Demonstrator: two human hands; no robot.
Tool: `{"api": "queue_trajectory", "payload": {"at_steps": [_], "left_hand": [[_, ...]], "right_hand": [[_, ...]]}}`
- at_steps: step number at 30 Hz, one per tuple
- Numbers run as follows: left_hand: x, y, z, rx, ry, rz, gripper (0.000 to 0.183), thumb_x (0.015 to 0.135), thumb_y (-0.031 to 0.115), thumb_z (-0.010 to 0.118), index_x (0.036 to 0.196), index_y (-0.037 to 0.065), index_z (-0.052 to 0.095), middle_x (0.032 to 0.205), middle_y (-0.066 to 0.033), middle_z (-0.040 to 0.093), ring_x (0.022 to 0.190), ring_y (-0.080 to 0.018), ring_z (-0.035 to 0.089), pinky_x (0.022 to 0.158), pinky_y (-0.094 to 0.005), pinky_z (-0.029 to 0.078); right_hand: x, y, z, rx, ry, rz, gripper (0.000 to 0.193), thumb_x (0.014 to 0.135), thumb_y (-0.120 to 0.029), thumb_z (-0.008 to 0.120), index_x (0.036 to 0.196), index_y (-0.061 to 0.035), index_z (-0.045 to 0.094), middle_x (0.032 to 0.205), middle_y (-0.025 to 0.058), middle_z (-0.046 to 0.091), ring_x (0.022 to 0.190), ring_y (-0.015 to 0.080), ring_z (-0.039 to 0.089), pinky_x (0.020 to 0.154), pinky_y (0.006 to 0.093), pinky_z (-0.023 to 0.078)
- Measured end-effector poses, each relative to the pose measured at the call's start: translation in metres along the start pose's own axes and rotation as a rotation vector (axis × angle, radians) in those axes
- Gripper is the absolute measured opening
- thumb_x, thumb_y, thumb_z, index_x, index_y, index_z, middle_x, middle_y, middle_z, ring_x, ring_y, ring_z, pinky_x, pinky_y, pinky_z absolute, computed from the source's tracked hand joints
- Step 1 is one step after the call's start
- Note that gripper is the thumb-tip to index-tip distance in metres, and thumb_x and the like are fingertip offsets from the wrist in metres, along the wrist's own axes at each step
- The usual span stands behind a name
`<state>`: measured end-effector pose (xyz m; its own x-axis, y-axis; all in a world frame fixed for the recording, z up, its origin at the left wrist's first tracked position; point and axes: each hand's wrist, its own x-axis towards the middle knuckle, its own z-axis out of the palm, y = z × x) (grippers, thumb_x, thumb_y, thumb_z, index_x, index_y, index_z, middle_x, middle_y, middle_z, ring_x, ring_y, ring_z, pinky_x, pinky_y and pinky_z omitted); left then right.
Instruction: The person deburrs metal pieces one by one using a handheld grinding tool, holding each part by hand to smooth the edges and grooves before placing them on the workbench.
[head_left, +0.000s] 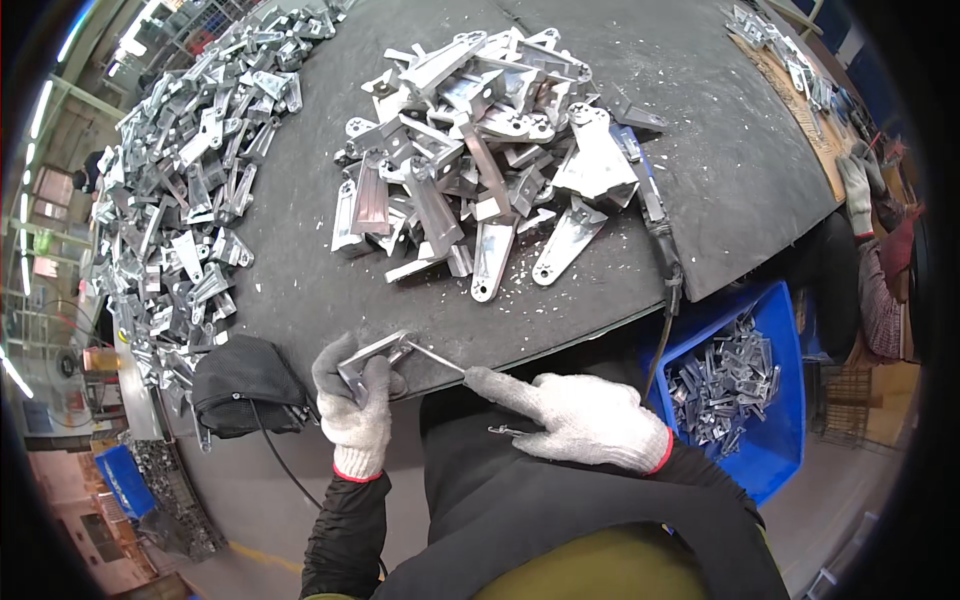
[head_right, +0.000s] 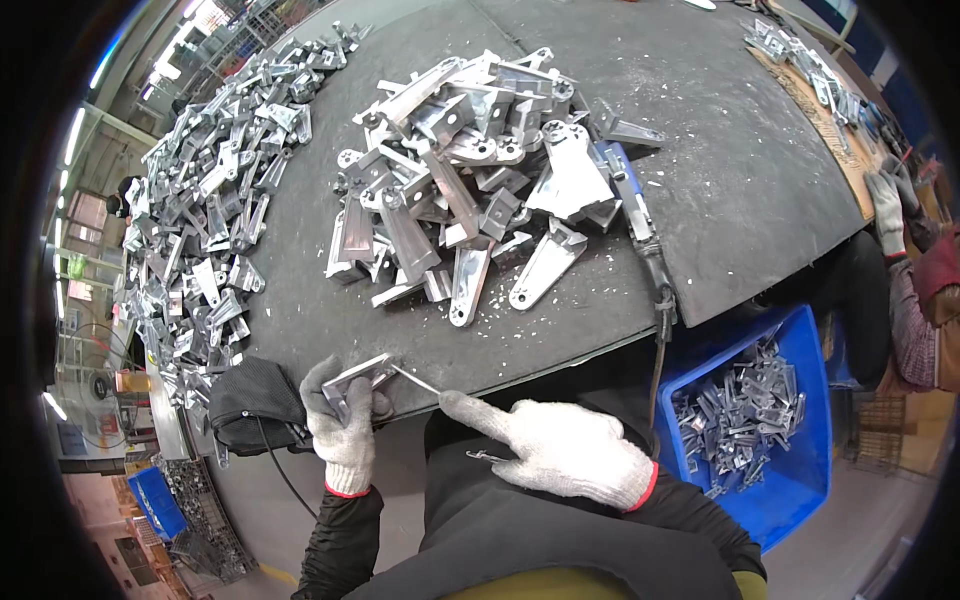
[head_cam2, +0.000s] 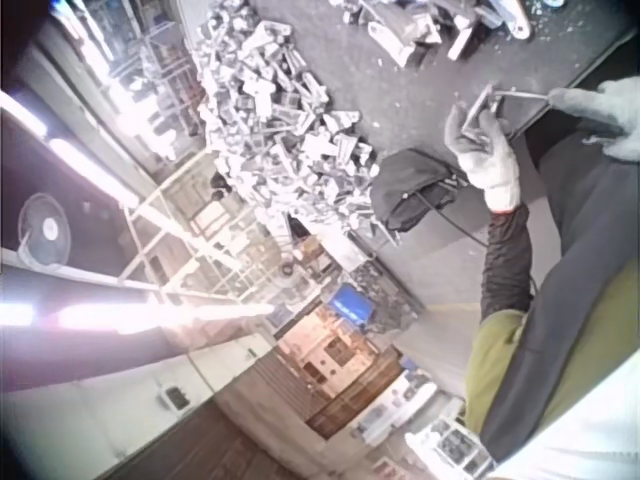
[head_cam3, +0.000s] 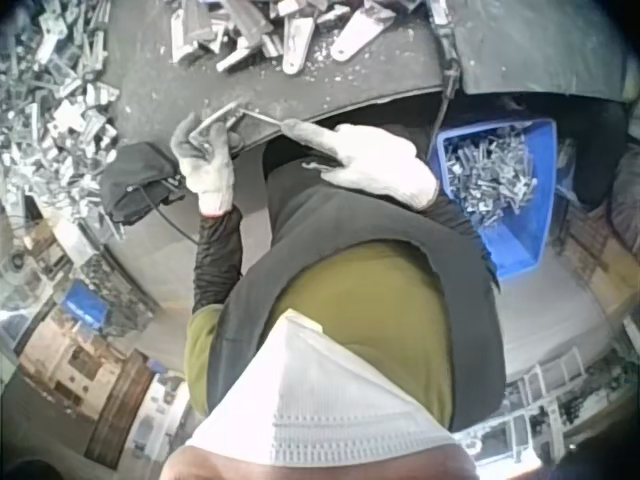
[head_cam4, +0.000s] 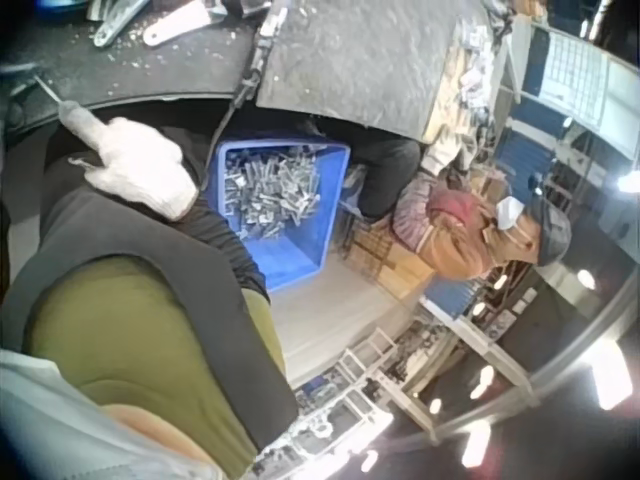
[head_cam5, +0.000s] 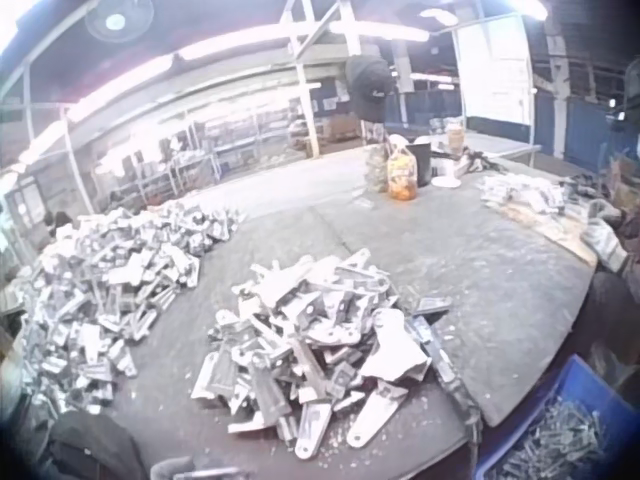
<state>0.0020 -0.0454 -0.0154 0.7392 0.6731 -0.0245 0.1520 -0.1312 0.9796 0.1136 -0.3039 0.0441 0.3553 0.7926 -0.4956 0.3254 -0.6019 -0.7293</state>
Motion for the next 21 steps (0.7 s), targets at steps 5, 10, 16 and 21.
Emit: {"api": "queue_trajectory", "payload": {"at_steps": [5, 10, 16, 21], "left_hand": [[0.001, -0.022, -0.012, 0.062, -0.155, 0.284, 0.047, 0.099, -0.009, 0.069, 0.139, 0.007, 0.05, 0.105, -0.0153, 0.073, 0.076, -0.0144, 0.071, 0.067, -0.0297, 0.061], [0.003, -0.023, -0.016, 0.016, -0.188, 0.242, 0.048, 0.098, -0.009, 0.069, 0.139, 0.006, 0.05, 0.107, -0.0157, 0.073, 0.078, -0.0159, 0.072, 0.067, -0.0302, 0.061], [0.013, -0.02, -0.022, 0.302, -0.231, 0.415, 0.042, 0.097, -0.009, 0.071, 0.134, 0.004, 0.055, 0.105, -0.0154, 0.074, 0.078, -0.0164, 0.073, 0.066, -0.0304, 0.061], [0.009, 0.002, -0.011, 0.216, -0.189, 0.2, 0.04, 0.098, -0.008, 0.07, 0.133, 0.004, 0.056, 0.107, -0.0153, 0.075, 0.075, -0.0138, 0.071, 0.065, -0.0276, 0.06]], "right_hand": [[0.024, 0.019, 0.013, 0.332, 0.159, -0.374, 0.097, 0.091, -0.031, 0.071, 0.174, -0.0242, 0.021, 0.101, 0.024, 0.074, 0.071, 0.0375, 0.071, 0.07, 0.0473, 0.058], [0.014, 0.011, -0.004, 0.623, -0.185, 0.099, 0.1, 0.091, -0.031, 0.069, 0.175, -0.0184, 0.017, 0.106, 0.0297, 0.074, 0.073, 0.033, 0.075, 0.067, 0.0434, 0.06], [0.012, -0.02, -0.011, -0.04, -0.093, 0.033, 0.09, 0.098, -0.022, 0.059, 0.173, -0.0092, 0.011, 0.104, 0.0324, 0.073, 0.084, 0.0428, 0.076, 0.072, 0.0532, 0.061], [0.013, -0.006, -0.003, 0.254, -0.161, 0.087, 0.097, 0.097, -0.026, 0.063, 0.174, -0.013, 0.006, 0.122, 0.0357, 0.069, 0.098, 0.0475, 0.075, 0.09, 0.0526, 0.06]]}}
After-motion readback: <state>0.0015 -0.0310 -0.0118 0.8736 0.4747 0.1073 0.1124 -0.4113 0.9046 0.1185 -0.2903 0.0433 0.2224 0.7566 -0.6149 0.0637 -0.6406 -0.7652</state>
